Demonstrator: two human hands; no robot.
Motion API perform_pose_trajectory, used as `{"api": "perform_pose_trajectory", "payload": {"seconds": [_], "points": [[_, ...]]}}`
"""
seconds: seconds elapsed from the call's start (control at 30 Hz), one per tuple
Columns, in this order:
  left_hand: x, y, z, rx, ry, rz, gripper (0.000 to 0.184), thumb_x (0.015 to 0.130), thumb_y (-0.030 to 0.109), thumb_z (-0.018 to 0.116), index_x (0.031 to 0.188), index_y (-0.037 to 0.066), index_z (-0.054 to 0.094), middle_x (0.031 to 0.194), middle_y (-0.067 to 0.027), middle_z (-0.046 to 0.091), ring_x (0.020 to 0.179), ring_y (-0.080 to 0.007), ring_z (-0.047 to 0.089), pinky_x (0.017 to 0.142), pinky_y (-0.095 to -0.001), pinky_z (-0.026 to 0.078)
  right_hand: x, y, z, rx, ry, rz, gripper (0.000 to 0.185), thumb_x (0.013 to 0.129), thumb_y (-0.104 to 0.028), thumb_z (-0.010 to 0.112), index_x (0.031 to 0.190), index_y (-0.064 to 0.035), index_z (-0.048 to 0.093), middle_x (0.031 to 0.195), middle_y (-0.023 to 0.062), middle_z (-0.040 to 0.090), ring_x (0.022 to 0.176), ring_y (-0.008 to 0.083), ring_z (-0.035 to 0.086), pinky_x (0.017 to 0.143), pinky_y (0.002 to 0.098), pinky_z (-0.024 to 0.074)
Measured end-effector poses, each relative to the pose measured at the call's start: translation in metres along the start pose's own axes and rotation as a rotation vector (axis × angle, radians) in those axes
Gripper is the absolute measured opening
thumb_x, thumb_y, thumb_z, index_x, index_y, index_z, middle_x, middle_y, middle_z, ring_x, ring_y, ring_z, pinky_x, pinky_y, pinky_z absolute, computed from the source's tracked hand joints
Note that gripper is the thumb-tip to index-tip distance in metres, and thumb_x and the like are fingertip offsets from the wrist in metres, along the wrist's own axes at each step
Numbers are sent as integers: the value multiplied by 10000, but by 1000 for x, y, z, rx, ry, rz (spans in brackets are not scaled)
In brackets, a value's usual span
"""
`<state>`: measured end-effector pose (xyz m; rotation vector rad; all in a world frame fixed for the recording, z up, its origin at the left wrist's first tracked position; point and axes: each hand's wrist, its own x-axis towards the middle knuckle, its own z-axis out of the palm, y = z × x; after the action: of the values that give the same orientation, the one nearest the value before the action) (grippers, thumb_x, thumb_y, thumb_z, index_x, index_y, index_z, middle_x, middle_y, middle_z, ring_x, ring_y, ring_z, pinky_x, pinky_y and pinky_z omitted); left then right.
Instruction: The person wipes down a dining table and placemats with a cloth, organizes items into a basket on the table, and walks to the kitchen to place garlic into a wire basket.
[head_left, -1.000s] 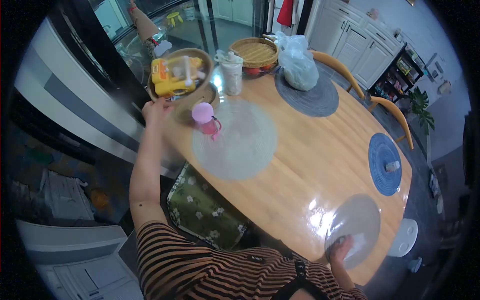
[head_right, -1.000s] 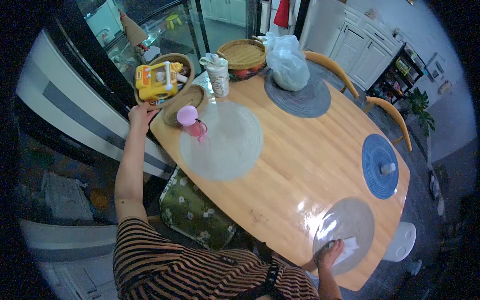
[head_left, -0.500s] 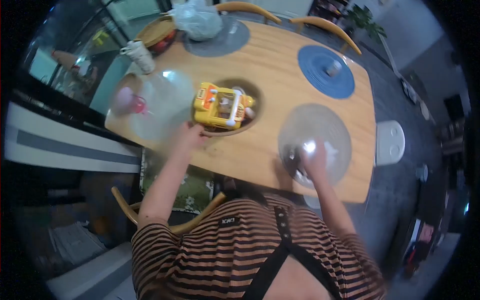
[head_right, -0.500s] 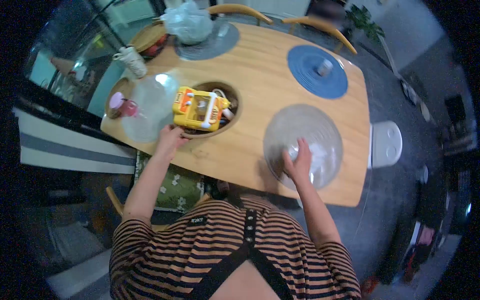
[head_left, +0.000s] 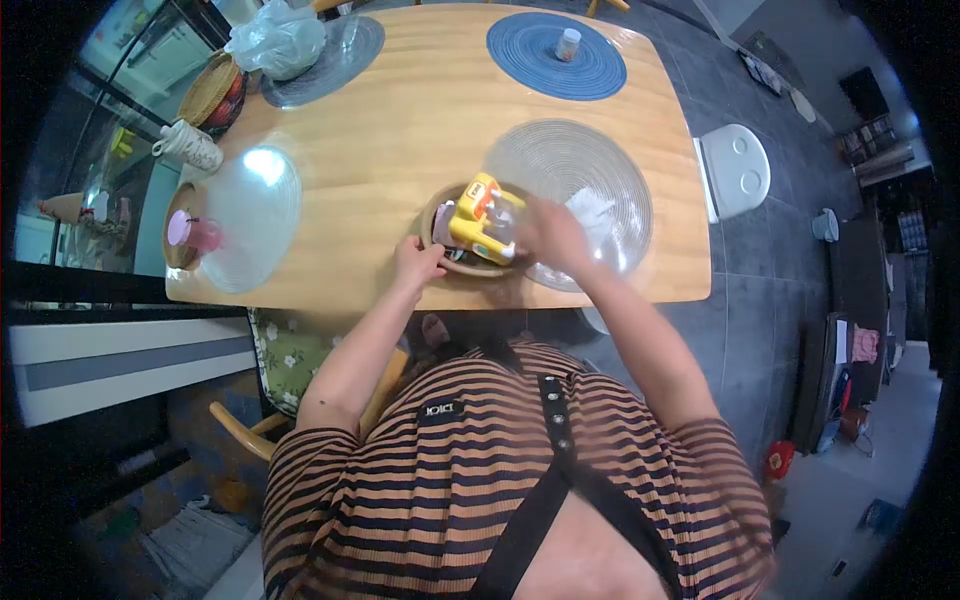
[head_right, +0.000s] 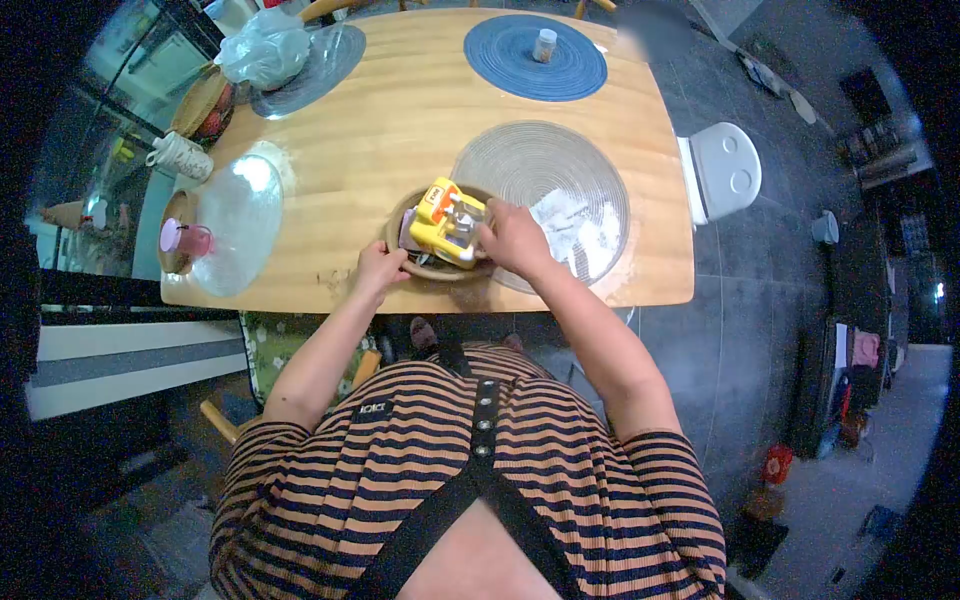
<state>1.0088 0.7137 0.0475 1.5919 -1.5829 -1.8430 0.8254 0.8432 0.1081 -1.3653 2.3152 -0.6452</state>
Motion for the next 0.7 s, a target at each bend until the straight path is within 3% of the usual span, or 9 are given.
{"api": "perform_pose_trajectory", "payload": {"seconds": [0.03,0.07,0.17,0.27,0.37,0.53,0.63,0.7], "points": [[-1,-1,0,-1,-6,-5,185,707,52,548,869,-28,508,777,-82,548,617,-137,561,496,-230,514,2,0,-1,56,-69,76,432,712,-299,589,1010,1,499,986,199,541,953,346,487,762,417,425],[-1,-2,-1,-4,-10,2,184,707,52,549,869,-27,508,778,-80,548,619,-135,559,496,-230,515,4,-2,-3,61,-115,99,549,700,-361,593,1091,-1,455,1053,226,509,991,360,474,781,427,418],[0,-5,-1,-17,-9,25,202,695,57,558,868,-32,506,773,-84,547,610,-138,560,484,-232,514,-4,-14,4,-50,85,-118,714,644,-393,632,1190,-16,367,1120,238,460,1010,367,462,799,427,414],[2,-7,-1,-16,-12,48,223,690,75,572,873,-31,503,772,-87,546,608,-138,560,477,-235,510,-7,-31,13,-323,108,-254,848,597,-399,673,1252,-33,280,1149,230,429,1020,373,447,827,421,402],[4,-11,-3,1,-54,44,205,738,109,580,895,-2,509,797,-60,550,646,-113,547,514,-233,512,3,-29,19,-278,36,-193,869,583,-379,695,1260,-40,269,1116,220,445,1018,380,438,851,402,390],[6,-16,-11,5,-109,32,268,775,184,597,969,20,513,808,-37,557,660,-87,540,526,-220,498,7,-21,-31,109,187,-56,847,586,-348,698,1239,13,299,1126,232,438,1042,370,431,884,404,368],[8,-16,-17,-27,-61,101,311,760,170,605,1016,22,508,856,-62,578,698,-121,564,552,-216,492,-1,10,-61,230,271,6,864,586,-346,701,1246,30,289,1171,238,409,1089,343,414,917,397,345],[4,-7,-23,323,154,507,341,743,167,610,1033,20,509,932,-93,573,760,-162,576,612,-255,496,-13,26,-76,213,316,85,884,587,-341,704,1259,33,269,1196,241,386,1117,322,401,938,387,329]]}}
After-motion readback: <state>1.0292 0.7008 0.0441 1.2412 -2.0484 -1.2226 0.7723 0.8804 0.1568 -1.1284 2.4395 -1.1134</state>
